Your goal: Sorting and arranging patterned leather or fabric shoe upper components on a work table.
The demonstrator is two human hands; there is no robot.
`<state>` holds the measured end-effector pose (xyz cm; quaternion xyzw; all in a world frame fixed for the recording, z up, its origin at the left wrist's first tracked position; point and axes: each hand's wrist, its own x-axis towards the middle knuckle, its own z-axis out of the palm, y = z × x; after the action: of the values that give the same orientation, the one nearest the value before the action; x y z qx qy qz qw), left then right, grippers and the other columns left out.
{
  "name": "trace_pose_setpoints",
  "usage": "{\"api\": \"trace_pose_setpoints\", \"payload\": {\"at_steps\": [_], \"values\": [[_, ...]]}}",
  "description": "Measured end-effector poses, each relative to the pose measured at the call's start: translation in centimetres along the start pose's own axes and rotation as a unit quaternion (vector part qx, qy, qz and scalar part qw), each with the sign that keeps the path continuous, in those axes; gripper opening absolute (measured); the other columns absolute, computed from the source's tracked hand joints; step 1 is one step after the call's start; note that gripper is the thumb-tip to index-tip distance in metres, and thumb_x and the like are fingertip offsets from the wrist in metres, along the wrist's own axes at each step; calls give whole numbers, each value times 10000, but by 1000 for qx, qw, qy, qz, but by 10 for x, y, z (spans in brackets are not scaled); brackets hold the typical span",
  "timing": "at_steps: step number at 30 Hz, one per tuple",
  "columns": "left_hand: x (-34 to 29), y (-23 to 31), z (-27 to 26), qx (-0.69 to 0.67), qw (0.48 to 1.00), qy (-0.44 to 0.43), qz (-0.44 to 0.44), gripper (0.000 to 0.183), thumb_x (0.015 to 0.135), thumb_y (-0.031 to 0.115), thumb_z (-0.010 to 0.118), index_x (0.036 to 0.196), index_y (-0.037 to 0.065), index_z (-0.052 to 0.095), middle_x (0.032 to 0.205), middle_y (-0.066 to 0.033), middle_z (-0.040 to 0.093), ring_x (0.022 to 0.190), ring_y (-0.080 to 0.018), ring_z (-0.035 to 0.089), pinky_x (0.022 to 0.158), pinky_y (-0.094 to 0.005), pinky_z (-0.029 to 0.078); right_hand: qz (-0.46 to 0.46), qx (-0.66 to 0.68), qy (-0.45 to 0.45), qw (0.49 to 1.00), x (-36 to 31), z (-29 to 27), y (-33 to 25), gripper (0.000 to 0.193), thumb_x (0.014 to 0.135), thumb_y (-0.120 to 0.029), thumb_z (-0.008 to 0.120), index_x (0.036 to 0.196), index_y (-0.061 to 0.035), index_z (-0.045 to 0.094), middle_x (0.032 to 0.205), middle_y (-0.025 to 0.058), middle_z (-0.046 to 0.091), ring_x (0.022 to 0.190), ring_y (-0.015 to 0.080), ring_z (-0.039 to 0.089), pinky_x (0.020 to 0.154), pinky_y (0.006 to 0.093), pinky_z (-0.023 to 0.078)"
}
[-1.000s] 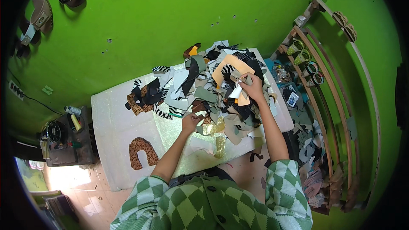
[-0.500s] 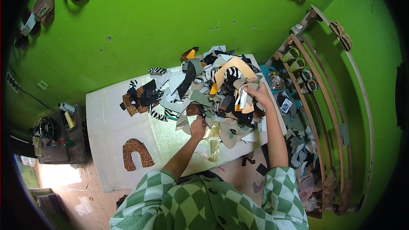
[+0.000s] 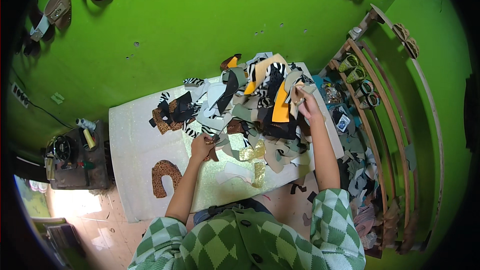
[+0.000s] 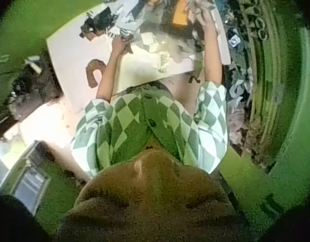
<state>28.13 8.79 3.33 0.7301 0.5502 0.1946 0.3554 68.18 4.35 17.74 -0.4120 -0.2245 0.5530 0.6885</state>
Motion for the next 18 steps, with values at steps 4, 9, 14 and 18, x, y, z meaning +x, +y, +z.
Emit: {"api": "trace_pose_setpoints", "payload": {"at_steps": [4, 9, 14, 18], "values": [[-12, -15, -5, 25, 999, -30, -31, 290, 616, 184, 784, 850, 81, 646, 833, -115, 679, 793, -279, 660, 711, -357, 511, -26, 42, -47, 998, 18, 43, -4, 309, 894, -121, 583, 1173, -8, 517, 1119, 87, 592, 1011, 173, 596, 880, 299, 480], [-27, -29, 5, 62, 992, -102, -47, 334, 619, 175, 768, 916, 92, 640, 858, -120, 677, 831, -285, 657, 730, -361, 515, -30, -409, 5, 912, 47, 46, -5, 423, 886, -300, 602, 1158, 21, 554, 1088, 97, 619, 934, 174, 584, 826, 320, 456], [-34, -40, 6, 85, 989, -100, -71, 382, 632, 304, 786, 925, 100, 649, 896, -96, 686, 849, -275, 659, 733, -362, 515, 96, -294, 165, 937, 52, -8, 7, 392, 852, -311, 617, 1156, -72, 553, 998, 51, 622, 908, 168, 604, 757, 370, 479], [-44, -55, 5, 112, 985, -117, -53, 463, 617, 302, 805, 992, 91, 632, 968, -114, 661, 920, -271, 633, 772, -365, 505, 100, -190, 55, 975, 22, 6, -14, 299, 906, -282, 580, 1148, -110, 546, 995, 14, 606, 900, 143, 616, 709, 346, 540]]}}
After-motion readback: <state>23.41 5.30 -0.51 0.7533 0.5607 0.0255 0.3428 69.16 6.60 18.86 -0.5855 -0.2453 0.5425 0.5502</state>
